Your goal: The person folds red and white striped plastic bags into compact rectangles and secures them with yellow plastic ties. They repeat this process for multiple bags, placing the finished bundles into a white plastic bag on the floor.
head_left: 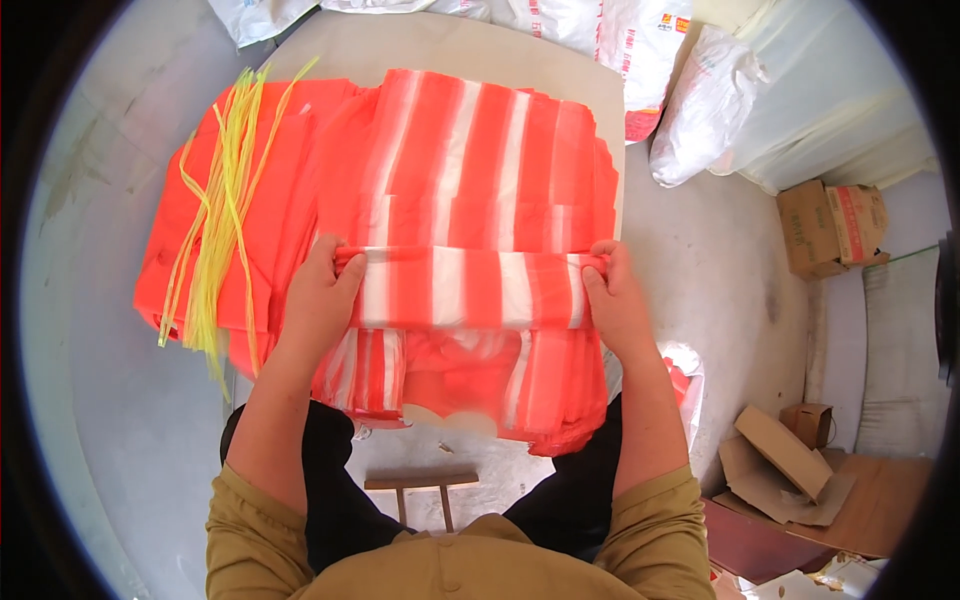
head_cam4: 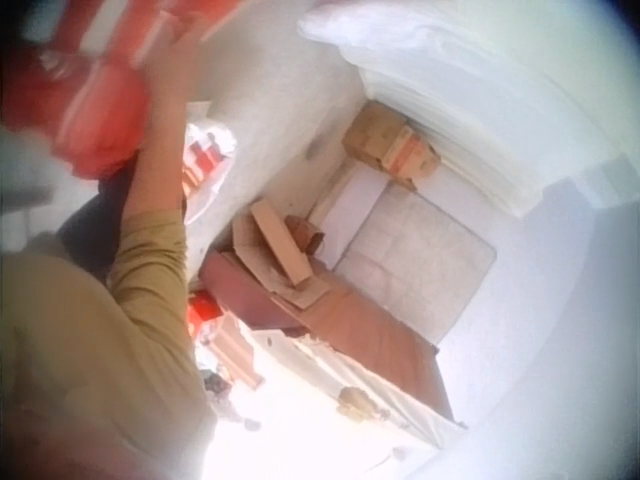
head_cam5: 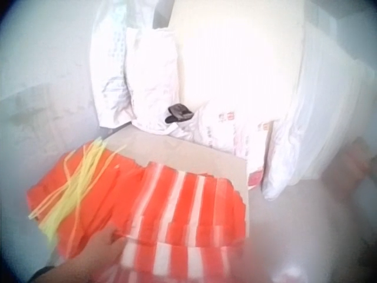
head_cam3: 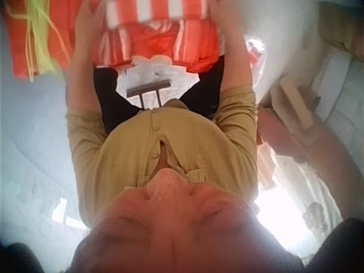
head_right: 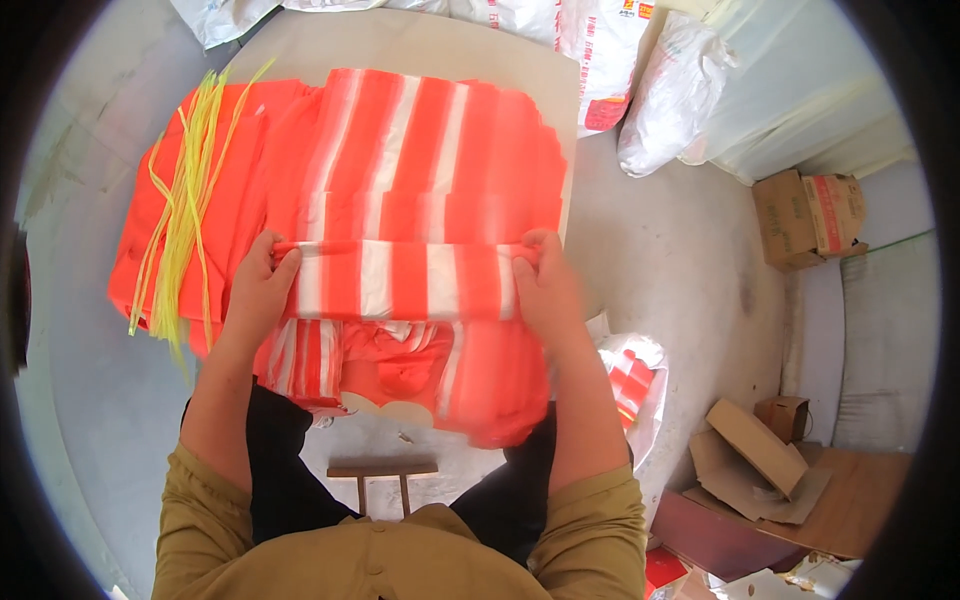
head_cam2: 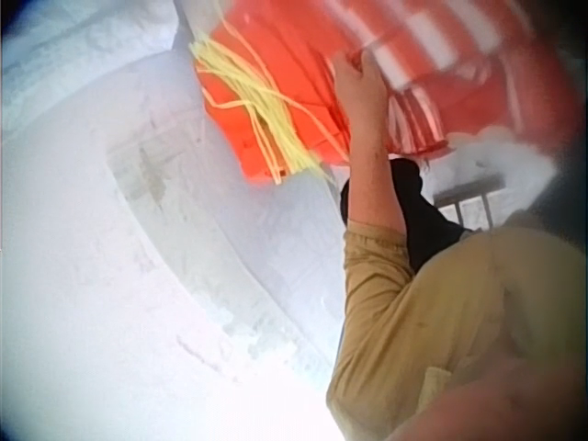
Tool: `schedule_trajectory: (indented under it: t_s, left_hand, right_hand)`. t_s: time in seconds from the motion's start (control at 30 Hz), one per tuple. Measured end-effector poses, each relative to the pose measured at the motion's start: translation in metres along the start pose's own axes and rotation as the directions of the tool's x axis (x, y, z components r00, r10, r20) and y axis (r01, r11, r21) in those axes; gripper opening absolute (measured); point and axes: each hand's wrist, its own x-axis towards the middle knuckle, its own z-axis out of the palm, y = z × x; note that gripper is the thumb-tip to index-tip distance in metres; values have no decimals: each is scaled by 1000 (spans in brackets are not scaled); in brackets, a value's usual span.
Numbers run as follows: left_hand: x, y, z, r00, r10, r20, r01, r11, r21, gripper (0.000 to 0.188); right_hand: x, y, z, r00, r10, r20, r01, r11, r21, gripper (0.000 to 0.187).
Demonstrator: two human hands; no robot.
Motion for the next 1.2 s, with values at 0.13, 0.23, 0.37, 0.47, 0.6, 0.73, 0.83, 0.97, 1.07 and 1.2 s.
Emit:
schedule_trajectory:
  t_s: [0.13,0.23,0.37,0.47,0.6,0.73,0.83,0.97,1.07,1.2]
  left_hand:
    - [3,4,4,1000,7,-12,-6,998,58,29]
    - [3,7,4,1000,1,-9,-1,999,52,28]
    - [4,7,6,1000,-5,-16,7,996,90,28]
    - [5,11,7,1000,-13,-17,15,991,130,28]
    - [7,9,5,999,-42,-11,43,981,191,29]
    - [6,24,0,996,-86,-10,83,921,380,32]
    - [5,31,-4,996,-65,-54,83,852,517,32]
    - [-8,50,-2,945,319,71,-319,854,410,38]
    - [-20,47,9,704,663,254,-707,623,335,49]
    - [-27,50,24,664,626,408,-747,564,351,61]
  right_hand:
    - [1,11,4,996,-66,-66,62,997,-56,25]
    - [2,19,11,992,-63,-110,66,998,21,27]
    - [0,17,13,992,-47,-121,50,998,24,22]
    - [-1,10,12,994,-5,-109,9,999,40,15]
    - [0,11,12,994,-36,-104,38,999,16,11]
    - [1,11,3,997,-44,-67,45,999,3,12]
    - [-4,3,-4,973,-168,-160,139,974,-178,16]
    - [-14,-14,-7,806,-592,-9,524,719,-456,35]
    - [-27,-34,10,740,-622,256,666,626,-405,49]
    - [-28,-31,24,738,-579,346,673,592,-443,59]
